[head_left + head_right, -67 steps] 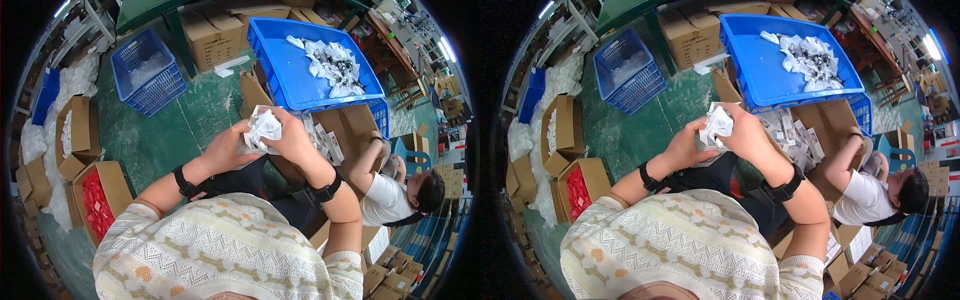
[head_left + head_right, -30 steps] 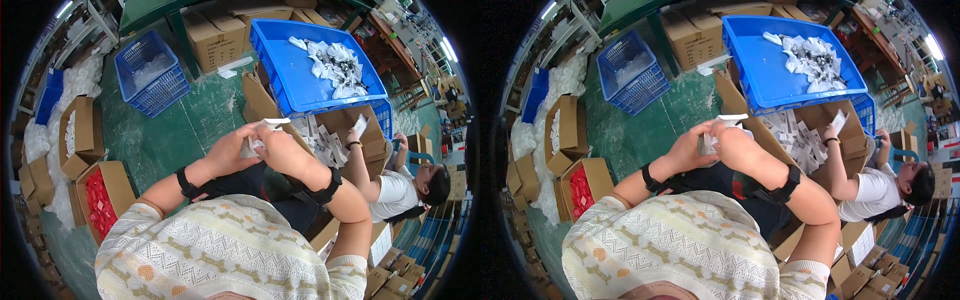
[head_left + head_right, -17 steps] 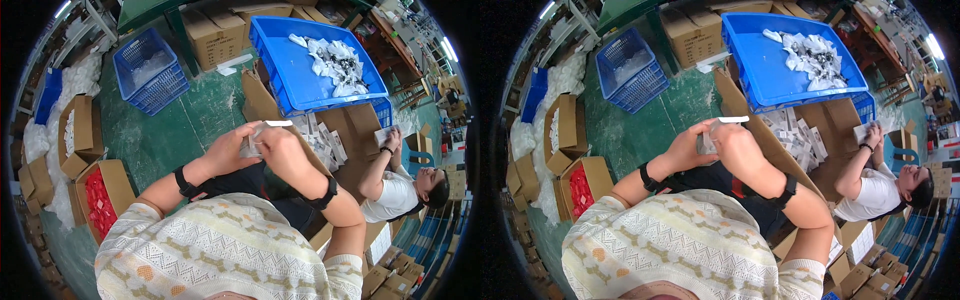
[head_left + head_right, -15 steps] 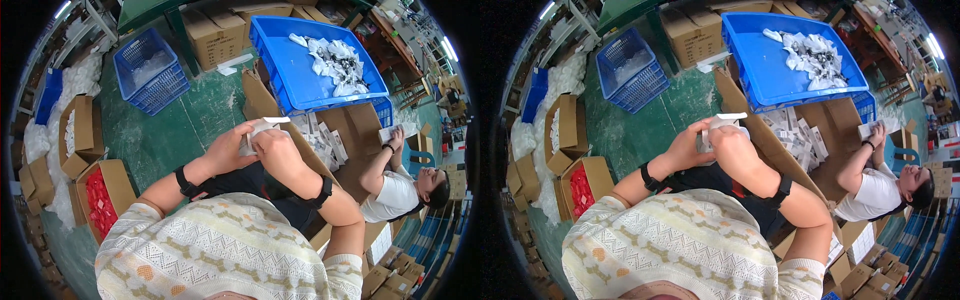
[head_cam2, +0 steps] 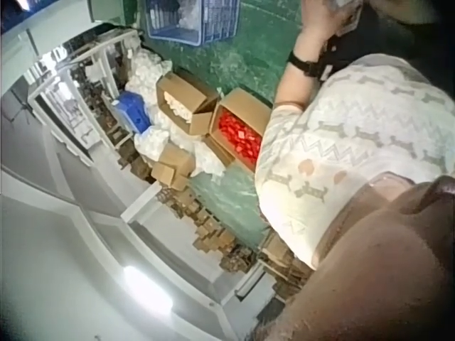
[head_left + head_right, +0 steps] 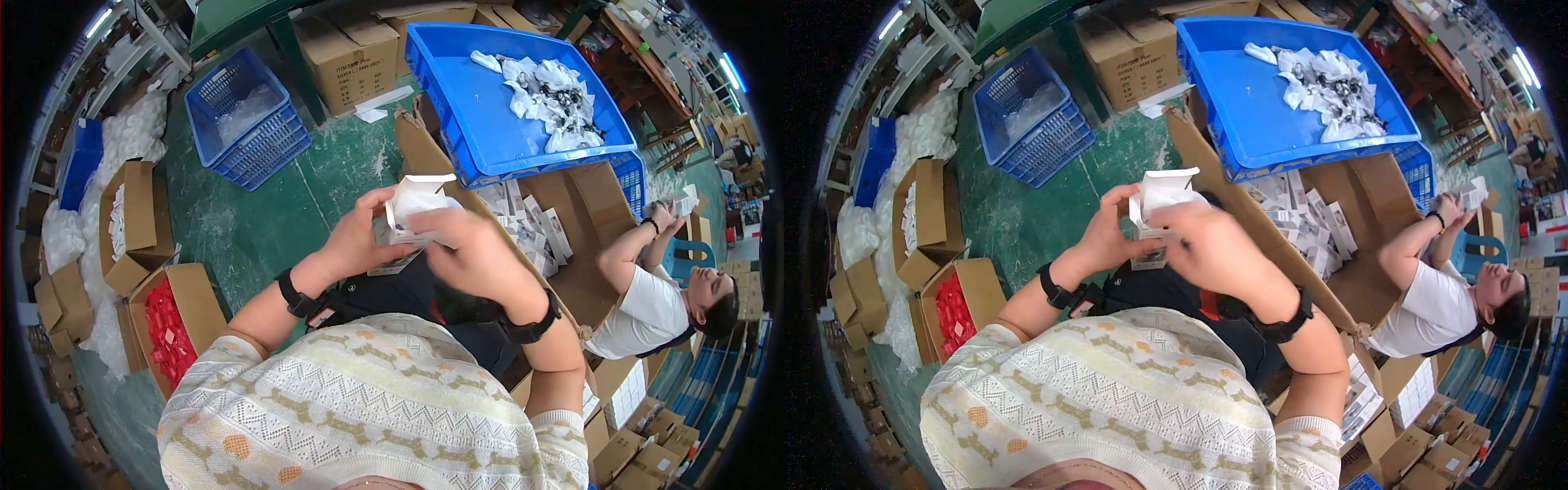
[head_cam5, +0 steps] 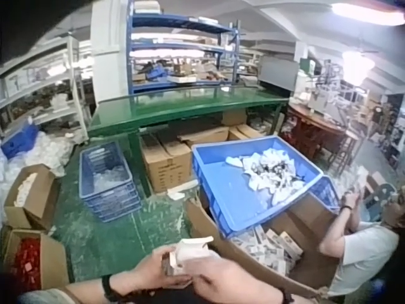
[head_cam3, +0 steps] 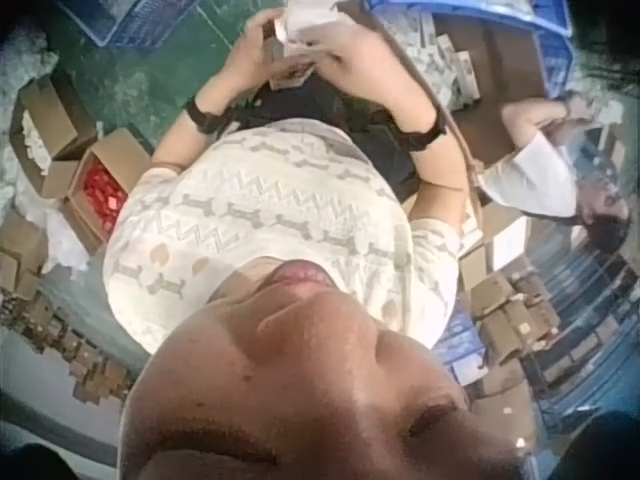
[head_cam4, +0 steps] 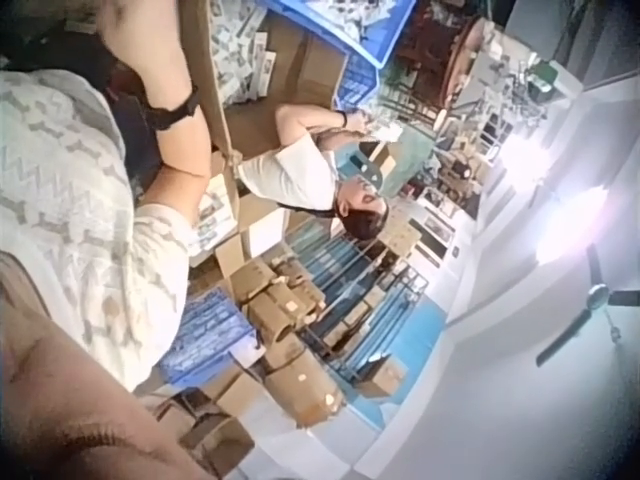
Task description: Packing small white components into individual white boxes and then into a larger cardboard container on a production floor.
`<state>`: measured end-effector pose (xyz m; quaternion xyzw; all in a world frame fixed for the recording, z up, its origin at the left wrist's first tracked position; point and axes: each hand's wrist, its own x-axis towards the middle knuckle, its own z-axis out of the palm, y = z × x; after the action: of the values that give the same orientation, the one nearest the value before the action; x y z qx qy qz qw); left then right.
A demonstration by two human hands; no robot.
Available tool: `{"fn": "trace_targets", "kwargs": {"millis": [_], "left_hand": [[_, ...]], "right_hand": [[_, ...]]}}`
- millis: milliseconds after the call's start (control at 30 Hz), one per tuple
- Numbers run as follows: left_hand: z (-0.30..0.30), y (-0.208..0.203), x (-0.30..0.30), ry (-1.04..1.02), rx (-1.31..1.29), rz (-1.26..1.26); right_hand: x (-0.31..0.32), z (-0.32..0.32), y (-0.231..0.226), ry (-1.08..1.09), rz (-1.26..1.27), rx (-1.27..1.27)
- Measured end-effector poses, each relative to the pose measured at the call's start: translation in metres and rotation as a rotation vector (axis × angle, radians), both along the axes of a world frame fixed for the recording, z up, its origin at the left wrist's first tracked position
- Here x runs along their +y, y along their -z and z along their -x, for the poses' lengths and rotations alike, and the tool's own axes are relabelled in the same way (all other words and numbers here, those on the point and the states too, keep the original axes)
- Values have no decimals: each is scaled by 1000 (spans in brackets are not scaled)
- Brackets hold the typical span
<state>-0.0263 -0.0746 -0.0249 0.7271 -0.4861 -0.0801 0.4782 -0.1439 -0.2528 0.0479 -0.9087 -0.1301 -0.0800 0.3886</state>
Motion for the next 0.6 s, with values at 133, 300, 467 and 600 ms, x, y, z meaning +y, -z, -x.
{"fn": "trace_targets", "kwargs": {"millis": [133,300,467,600], "left_hand": [[-5,9,3,25,136,161],[-5,15,3,84,138,224],[-6,7,3,109,159,144],[-3,-1,2,126,65,25]], "right_hand": [[-37,7,18,257,-593,70],[-23,-5,62,178,-1109,172],[3,-20,60,274,-954,202],[14,-24,35,562,-399,295]]}}
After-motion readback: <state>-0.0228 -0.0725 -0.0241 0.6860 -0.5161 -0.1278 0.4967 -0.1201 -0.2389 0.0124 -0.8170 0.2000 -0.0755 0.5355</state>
